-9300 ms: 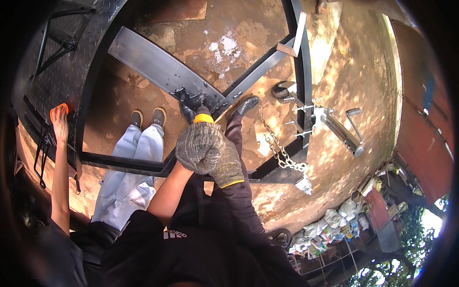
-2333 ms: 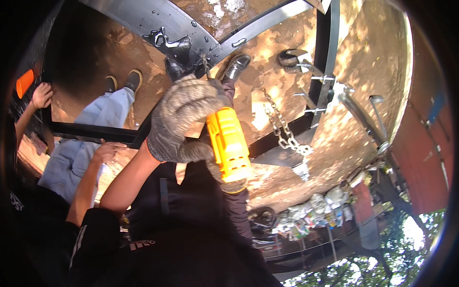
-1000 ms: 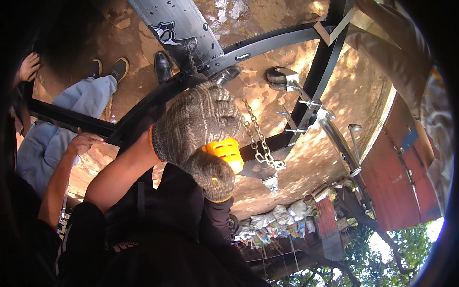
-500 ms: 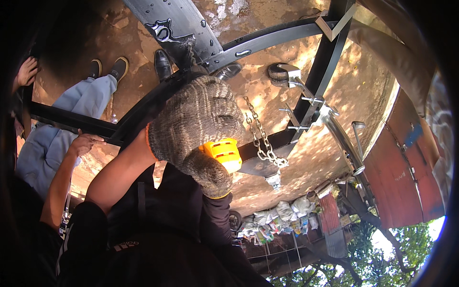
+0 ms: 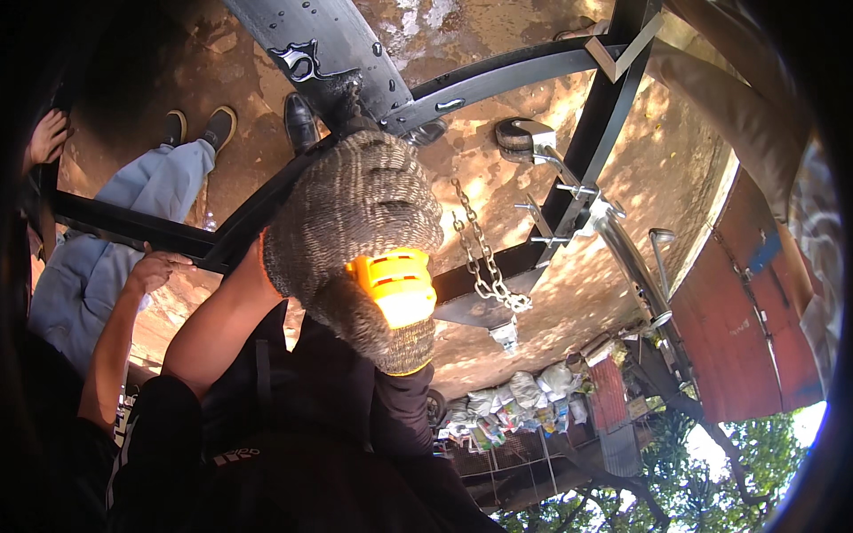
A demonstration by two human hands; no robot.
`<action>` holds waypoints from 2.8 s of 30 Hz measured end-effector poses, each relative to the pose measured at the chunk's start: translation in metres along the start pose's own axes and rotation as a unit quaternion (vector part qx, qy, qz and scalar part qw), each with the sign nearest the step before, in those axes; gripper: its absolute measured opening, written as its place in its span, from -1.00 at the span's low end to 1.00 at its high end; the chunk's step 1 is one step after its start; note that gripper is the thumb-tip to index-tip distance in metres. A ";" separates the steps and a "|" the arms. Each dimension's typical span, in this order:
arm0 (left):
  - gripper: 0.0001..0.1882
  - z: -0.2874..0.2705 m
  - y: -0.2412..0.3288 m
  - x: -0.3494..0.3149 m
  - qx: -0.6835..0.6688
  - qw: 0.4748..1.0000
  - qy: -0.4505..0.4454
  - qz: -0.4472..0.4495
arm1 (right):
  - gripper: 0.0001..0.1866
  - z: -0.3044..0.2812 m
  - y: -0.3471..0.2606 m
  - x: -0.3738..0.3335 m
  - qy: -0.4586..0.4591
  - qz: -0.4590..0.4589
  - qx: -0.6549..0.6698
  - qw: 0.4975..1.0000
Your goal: The person uses a yellow power drill to fasten bolts into a metal frame structure while another person assists by holding the frame steady. The task involves repeated drilling and repositioning of the frame to secure multiple joints.
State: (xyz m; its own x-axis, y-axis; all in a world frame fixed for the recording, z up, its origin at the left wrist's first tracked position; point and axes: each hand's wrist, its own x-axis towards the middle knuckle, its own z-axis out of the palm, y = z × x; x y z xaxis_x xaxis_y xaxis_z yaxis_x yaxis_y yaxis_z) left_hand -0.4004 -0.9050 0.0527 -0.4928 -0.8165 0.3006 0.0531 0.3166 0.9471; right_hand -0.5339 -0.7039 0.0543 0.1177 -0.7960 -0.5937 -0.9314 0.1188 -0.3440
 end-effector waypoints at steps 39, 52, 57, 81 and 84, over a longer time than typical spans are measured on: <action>-0.73 -0.035 0.023 -0.009 0.126 0.982 -0.113 -0.080 | -0.34 -0.127 -0.093 0.083 0.124 0.028 0.320 0.939; -0.64 -0.044 0.031 0.003 0.340 0.930 -0.126 0.050 | -0.26 -0.102 -0.087 0.075 0.111 0.066 0.313 0.941; -0.68 -0.049 0.028 0.002 0.230 0.968 -0.100 0.021 | -0.24 -0.120 -0.094 0.088 0.090 0.038 0.257 0.961; -0.64 -0.044 0.008 -0.030 0.118 0.955 -0.174 -0.208 | -0.55 -0.143 -0.100 0.091 -0.026 0.156 0.301 0.940; -0.62 -0.045 -0.001 -0.041 0.190 0.963 -0.156 -0.110 | -0.57 -0.129 -0.098 0.087 0.030 0.110 0.301 0.947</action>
State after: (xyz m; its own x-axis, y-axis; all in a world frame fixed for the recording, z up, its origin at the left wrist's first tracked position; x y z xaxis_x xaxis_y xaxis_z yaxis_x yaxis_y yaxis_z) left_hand -0.3410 -0.8932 0.0447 -0.6966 -0.7175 -0.0070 -0.3743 0.3551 0.8566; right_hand -0.4769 -0.8615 0.1296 -0.0932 -0.7425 -0.6633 -0.5638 0.5885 -0.5795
